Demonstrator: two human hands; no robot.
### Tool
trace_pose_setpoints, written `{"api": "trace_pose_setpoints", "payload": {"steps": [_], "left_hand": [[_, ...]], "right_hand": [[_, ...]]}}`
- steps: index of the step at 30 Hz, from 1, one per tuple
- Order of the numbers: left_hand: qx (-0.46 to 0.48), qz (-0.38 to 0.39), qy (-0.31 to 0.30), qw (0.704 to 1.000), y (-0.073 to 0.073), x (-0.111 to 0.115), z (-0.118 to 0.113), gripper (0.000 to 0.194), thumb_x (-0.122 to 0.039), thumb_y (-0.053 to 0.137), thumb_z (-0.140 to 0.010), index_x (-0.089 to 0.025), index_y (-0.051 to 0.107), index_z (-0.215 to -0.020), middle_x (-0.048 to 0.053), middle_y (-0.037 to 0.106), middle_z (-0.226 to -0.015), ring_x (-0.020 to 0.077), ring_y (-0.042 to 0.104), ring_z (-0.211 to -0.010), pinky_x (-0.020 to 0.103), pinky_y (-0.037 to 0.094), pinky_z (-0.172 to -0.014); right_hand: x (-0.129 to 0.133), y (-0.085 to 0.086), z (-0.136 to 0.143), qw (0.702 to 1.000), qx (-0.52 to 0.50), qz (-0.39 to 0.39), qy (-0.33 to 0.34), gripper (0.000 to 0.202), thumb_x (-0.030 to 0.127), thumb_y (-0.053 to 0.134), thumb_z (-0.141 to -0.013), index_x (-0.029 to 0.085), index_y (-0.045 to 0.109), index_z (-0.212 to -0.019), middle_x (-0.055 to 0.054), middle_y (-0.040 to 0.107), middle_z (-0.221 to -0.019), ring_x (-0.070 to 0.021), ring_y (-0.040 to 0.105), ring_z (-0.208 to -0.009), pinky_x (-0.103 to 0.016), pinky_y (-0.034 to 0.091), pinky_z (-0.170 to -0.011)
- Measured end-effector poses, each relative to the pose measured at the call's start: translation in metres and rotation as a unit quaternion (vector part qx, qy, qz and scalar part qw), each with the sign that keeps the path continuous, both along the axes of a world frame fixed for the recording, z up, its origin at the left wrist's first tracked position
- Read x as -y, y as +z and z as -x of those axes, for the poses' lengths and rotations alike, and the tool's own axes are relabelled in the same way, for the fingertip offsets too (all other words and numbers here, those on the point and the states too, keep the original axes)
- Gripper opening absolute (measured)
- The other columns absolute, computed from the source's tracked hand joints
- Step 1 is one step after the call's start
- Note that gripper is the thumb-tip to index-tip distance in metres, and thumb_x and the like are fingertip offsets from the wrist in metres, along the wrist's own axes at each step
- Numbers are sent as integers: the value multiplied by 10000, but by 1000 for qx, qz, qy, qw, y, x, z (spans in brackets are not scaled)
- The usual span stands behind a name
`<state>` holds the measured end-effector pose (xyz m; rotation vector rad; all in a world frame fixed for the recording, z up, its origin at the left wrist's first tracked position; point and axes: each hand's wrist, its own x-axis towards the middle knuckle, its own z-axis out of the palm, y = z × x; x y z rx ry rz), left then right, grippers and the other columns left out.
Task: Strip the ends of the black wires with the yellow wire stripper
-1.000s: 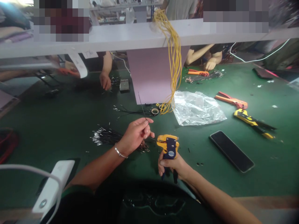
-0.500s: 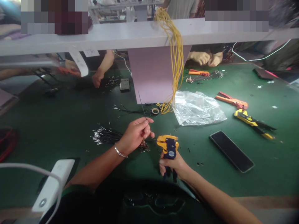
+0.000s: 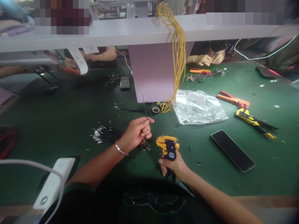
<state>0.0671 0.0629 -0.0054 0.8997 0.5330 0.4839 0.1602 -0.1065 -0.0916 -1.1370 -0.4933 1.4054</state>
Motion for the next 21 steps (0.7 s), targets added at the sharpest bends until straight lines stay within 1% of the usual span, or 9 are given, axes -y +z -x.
{"api": "trace_pose_setpoints", "payload": {"steps": [3,9,12,14,19,21], "left_hand": [[-7,-1,-7,1000,-1,-1,0,71,-154,597,-841,-101,642,-828,-92,319,-460,27,224,-386,193,295,-433],[-23,-14,-18,999,-4,-1,2,75,-164,607,-824,-103,648,-808,-95,301,-456,27,208,-385,199,261,-431],[-29,-17,-27,999,-8,-3,2,69,-168,617,-817,-107,648,-806,-96,299,-455,26,210,-384,199,252,-432],[-33,-16,-33,999,-11,-4,1,62,-164,623,-812,-107,645,-806,-95,301,-459,24,212,-386,197,243,-433],[-36,-11,-37,999,-17,-8,-3,62,-158,629,-806,-99,642,-797,-92,314,-462,19,226,-379,191,224,-428],[-36,-6,-36,999,-19,-9,-3,62,-154,628,-805,-96,643,-788,-93,311,-454,17,228,-372,189,217,-425]], "right_hand": [[2,-5,-1,1000,20,4,3,212,227,721,-670,195,522,-604,54,535,-333,-116,476,-288,-237,420,-360],[8,-12,-3,995,90,23,21,216,204,683,-702,194,537,-543,34,551,-342,-116,486,-310,-244,420,-388],[10,-14,-2,992,119,28,24,257,203,664,-711,200,519,-499,30,550,-338,-109,482,-314,-240,420,-403],[10,-13,0,991,125,31,25,263,203,660,-700,203,508,-486,33,545,-331,-107,477,-309,-236,417,-401],[4,-7,3,992,105,63,7,162,186,649,-623,207,523,-525,54,528,-310,-108,464,-277,-230,412,-373],[3,-5,3,993,101,67,6,154,178,642,-600,210,516,-518,56,522,-303,-107,454,-263,-229,402,-354]]}}
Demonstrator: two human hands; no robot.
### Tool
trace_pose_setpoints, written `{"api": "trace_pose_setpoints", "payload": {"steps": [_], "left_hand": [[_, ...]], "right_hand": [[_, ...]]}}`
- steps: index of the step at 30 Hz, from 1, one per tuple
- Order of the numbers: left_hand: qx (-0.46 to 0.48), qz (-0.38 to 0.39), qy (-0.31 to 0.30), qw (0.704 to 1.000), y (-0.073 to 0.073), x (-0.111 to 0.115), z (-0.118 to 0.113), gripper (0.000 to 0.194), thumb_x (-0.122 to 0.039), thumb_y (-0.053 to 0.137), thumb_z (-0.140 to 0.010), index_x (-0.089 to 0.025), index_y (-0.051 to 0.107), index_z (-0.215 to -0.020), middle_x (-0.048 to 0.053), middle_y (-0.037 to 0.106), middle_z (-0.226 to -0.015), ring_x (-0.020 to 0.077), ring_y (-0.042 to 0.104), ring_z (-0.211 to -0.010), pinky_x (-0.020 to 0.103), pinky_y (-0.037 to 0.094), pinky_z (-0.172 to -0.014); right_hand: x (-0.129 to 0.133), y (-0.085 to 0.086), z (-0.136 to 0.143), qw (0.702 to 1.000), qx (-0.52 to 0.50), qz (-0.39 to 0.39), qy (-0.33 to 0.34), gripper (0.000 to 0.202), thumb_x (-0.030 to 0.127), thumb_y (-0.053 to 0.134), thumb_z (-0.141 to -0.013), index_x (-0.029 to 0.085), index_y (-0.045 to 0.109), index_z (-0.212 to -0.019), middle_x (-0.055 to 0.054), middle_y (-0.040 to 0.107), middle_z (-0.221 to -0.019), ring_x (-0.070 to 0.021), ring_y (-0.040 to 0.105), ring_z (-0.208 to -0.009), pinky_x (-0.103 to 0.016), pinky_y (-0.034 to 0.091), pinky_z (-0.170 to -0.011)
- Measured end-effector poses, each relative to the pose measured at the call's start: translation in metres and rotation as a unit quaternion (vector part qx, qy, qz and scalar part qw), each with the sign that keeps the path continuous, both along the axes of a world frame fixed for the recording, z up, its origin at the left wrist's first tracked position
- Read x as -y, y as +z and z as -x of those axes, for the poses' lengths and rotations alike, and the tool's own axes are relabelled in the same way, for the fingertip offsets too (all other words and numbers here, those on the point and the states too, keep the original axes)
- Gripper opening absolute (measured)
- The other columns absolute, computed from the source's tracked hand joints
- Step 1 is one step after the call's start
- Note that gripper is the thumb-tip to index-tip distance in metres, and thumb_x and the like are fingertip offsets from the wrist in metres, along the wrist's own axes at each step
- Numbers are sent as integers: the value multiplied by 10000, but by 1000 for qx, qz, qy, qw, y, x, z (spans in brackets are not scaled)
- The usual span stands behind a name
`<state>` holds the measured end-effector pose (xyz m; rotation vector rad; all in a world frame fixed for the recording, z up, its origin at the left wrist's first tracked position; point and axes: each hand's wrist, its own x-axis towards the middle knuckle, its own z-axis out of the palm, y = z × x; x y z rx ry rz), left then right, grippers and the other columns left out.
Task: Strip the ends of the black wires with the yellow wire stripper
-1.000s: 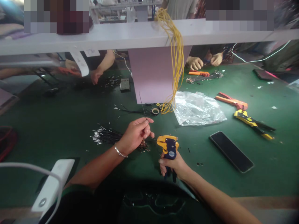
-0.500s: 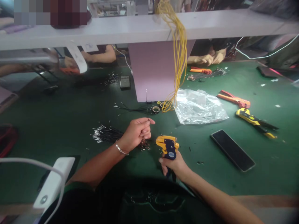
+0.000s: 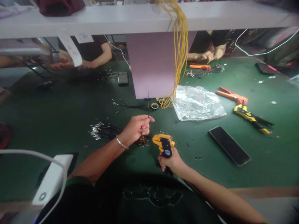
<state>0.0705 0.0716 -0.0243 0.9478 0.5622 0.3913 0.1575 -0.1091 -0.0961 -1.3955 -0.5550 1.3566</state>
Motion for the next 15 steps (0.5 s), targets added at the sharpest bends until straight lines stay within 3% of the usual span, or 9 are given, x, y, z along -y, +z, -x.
{"api": "trace_pose_setpoints", "payload": {"steps": [11,15], "left_hand": [[-22,15,-12,1000,-1,6,0,82,-136,616,-815,-93,642,-750,-95,292,-434,17,228,-363,188,217,-416],[-26,6,2,1000,4,13,0,76,-145,625,-811,-91,645,-762,-94,294,-439,22,239,-374,187,230,-422]], "right_hand": [[4,16,-8,993,-119,10,1,128,185,628,-593,200,510,-546,60,502,-305,-114,450,-250,-227,382,-316],[-4,20,-14,998,-56,1,-26,149,199,640,-617,199,516,-533,51,509,-314,-109,446,-266,-234,390,-335]]}}
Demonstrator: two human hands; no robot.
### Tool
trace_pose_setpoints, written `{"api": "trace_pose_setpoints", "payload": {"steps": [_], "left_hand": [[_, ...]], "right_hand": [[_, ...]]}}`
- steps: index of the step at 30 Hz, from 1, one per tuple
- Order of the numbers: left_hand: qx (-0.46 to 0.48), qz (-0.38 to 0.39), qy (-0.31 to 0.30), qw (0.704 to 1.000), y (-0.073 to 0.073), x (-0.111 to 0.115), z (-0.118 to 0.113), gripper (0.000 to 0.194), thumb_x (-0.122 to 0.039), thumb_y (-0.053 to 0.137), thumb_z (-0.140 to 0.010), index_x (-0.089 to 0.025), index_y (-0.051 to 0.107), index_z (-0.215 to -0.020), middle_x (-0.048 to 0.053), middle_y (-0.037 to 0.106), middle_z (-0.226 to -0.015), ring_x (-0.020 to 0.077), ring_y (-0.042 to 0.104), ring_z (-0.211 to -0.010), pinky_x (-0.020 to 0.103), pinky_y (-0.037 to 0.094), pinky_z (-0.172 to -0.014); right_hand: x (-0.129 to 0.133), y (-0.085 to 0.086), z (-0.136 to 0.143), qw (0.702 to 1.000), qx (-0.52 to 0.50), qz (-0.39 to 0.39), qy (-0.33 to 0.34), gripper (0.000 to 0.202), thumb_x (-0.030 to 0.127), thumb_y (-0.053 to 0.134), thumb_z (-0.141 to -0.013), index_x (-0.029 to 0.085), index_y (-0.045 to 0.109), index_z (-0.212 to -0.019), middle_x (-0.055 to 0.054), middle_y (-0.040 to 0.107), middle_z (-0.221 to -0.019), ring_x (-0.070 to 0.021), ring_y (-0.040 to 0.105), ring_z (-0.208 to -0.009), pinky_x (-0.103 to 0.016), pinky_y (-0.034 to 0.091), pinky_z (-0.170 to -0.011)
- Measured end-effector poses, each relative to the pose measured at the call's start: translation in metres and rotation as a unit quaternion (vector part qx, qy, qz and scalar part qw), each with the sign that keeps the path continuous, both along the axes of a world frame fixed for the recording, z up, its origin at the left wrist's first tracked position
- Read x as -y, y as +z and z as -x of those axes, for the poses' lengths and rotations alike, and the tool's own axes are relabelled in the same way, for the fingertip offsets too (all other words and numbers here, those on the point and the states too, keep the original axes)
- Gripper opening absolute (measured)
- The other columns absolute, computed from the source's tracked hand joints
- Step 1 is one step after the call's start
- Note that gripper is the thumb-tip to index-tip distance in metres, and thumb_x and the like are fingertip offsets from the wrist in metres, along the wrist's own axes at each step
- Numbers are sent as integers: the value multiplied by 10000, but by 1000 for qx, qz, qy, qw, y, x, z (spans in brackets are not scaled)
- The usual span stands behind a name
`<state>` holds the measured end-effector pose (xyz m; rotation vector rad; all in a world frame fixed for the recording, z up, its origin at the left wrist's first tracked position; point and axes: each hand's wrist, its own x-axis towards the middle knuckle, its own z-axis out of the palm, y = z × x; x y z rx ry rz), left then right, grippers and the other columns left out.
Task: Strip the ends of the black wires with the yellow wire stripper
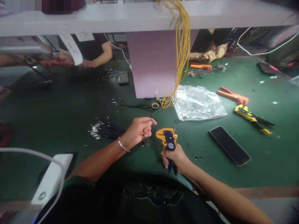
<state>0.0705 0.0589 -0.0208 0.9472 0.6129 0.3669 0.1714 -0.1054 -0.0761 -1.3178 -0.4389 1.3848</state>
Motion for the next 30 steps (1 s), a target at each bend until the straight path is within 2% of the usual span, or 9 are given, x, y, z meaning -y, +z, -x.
{"api": "trace_pose_setpoints", "payload": {"steps": [8,11,14,16,18,20,22,25,30], "left_hand": [[30,1,21,999,0,-9,0,63,-146,612,-817,-91,640,-806,-91,322,-460,19,232,-384,179,283,-430],[38,-30,16,999,5,-13,1,117,-213,614,-846,-104,642,-878,-58,447,-504,47,372,-406,236,440,-514],[-29,-117,11,993,12,-21,6,221,-324,596,-872,-113,656,-902,37,622,-637,129,575,-529,301,513,-592],[-118,-223,38,967,16,-26,11,270,-353,599,-868,-113,664,-763,58,635,-616,141,585,-526,263,476,-537],[-173,-359,105,911,22,-26,16,309,-334,618,-856,-134,638,-622,22,570,-511,115,519,-471,231,415,-502],[-156,-472,171,851,28,-20,21,296,-295,622,-855,-160,637,-592,3,550,-510,113,504,-512,232,418,-566],[-101,-558,127,814,33,-9,22,135,-220,609,-855,-183,712,-776,51,679,-761,159,601,-740,271,459,-754],[-34,-617,-28,785,33,5,20,226,-153,512,-897,-179,717,-988,117,711,-999,217,608,-1027,336,421,-946],[-78,-635,-143,755,22,8,17,228,-221,515,-916,-185,707,-1033,92,724,-841,210,644,-823,330,457,-834]], "right_hand": [[3,-3,-8,998,-16,-17,51,126,178,645,-639,190,545,-564,38,542,-336,-117,479,-287,-237,401,-353],[3,1,-12,998,-29,-29,54,103,173,643,-620,192,545,-595,45,545,-335,-115,475,-282,-234,400,-352],[0,3,-17,998,-28,-38,50,106,178,646,-612,196,542,-605,53,546,-339,-116,478,-287,-237,407,-356],[0,3,-20,998,-25,-38,47,124,189,657,-603,201,533,-602,61,535,-334,-116,476,-285,-239,412,-355],[1,1,-21,998,-21,-38,55,151,200,672,-595,204,521,-602,61,531,-329,-120,480,-285,-240,414,-351],[5,-3,-21,997,-15,-39,65,182,216,695,-599,207,514,-620,57,537,-333,-128,490,-290,-246,422,-355],[9,-7,-20,998,-11,-34,58,209,256,722,-620,205,522,-654,59,536,-339,-136,492,-291,-264,440,-365],[15,-13,-18,999,5,-36,34,238,300,750,-663,199,534,-674,51,545,-363,-135,498,-310,-271,444,-387],[19,-11,-18,999,25,-26,26,281,372,780,-658,204,555,-672,37,527,-352,-171,514,-317,-306,439,-383]]}}
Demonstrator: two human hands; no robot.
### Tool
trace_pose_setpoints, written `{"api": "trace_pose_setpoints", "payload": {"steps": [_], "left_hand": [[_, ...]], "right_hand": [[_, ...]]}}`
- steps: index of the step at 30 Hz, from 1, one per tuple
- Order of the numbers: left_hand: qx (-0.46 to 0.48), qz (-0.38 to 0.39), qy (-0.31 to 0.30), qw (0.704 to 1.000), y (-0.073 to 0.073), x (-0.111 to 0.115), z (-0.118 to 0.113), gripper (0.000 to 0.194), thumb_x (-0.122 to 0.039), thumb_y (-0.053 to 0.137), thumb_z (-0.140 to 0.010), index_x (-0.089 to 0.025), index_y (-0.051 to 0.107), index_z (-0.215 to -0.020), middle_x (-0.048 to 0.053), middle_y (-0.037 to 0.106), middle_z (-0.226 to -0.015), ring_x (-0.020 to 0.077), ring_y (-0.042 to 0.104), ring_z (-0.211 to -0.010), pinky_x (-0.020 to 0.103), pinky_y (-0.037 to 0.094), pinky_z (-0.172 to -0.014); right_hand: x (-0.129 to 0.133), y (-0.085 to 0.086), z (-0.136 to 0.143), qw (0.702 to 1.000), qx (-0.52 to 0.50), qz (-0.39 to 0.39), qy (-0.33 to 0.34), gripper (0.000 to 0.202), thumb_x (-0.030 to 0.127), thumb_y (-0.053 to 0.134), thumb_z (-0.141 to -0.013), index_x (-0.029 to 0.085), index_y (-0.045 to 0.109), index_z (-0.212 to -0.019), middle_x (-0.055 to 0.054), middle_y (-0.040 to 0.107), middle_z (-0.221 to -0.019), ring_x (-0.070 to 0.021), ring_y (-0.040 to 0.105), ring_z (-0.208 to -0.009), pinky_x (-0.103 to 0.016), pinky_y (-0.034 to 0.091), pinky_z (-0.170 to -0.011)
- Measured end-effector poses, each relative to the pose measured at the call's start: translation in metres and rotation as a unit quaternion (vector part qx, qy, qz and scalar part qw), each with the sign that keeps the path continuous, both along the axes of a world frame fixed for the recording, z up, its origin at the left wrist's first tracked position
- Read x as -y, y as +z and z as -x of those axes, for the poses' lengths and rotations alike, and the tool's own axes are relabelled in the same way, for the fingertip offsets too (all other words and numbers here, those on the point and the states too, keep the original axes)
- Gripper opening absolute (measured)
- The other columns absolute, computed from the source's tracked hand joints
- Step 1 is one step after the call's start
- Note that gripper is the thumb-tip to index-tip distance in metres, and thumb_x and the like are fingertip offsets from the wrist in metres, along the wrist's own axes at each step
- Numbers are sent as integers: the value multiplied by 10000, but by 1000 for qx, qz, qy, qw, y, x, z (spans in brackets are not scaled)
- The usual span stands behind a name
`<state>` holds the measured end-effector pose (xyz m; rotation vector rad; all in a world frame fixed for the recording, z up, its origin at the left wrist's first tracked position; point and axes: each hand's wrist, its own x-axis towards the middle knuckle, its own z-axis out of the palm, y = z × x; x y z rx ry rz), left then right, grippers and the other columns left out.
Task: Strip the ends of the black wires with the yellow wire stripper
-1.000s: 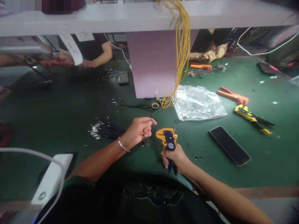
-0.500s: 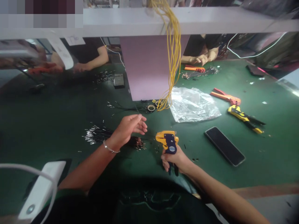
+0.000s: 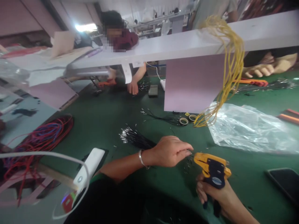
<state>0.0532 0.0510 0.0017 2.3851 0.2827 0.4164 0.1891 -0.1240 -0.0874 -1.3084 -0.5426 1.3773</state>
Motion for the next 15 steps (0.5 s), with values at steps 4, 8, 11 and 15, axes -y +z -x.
{"api": "trace_pose_setpoints", "payload": {"steps": [4,8,11,15], "left_hand": [[2,26,-29,999,-7,-2,2,198,-215,532,-904,-196,729,-902,70,739,-845,171,652,-758,259,457,-725],[16,37,-29,999,-10,-3,2,165,-169,577,-865,-207,737,-855,57,743,-825,170,663,-733,251,458,-711],[6,22,-24,999,-10,-4,2,165,-162,584,-861,-212,741,-866,55,746,-829,176,671,-742,255,455,-711],[-3,27,-13,1000,-9,-7,2,177,-157,578,-861,-220,742,-880,47,751,-859,172,667,-743,250,456,-700]], "right_hand": [[0,4,1,1000,19,0,-8,282,379,783,-656,215,556,-678,36,525,-347,-179,518,-317,-326,454,-395],[0,5,1,1000,0,-3,-4,273,374,787,-660,211,570,-684,37,536,-363,-166,517,-330,-321,457,-409],[1,4,-1,1000,-10,-4,-1,265,353,802,-658,205,584,-682,36,542,-371,-165,522,-335,-316,452,-408],[1,3,-4,1000,-19,-16,9,268,347,811,-664,207,583,-677,27,553,-382,-173,532,-343,-317,448,-409]]}}
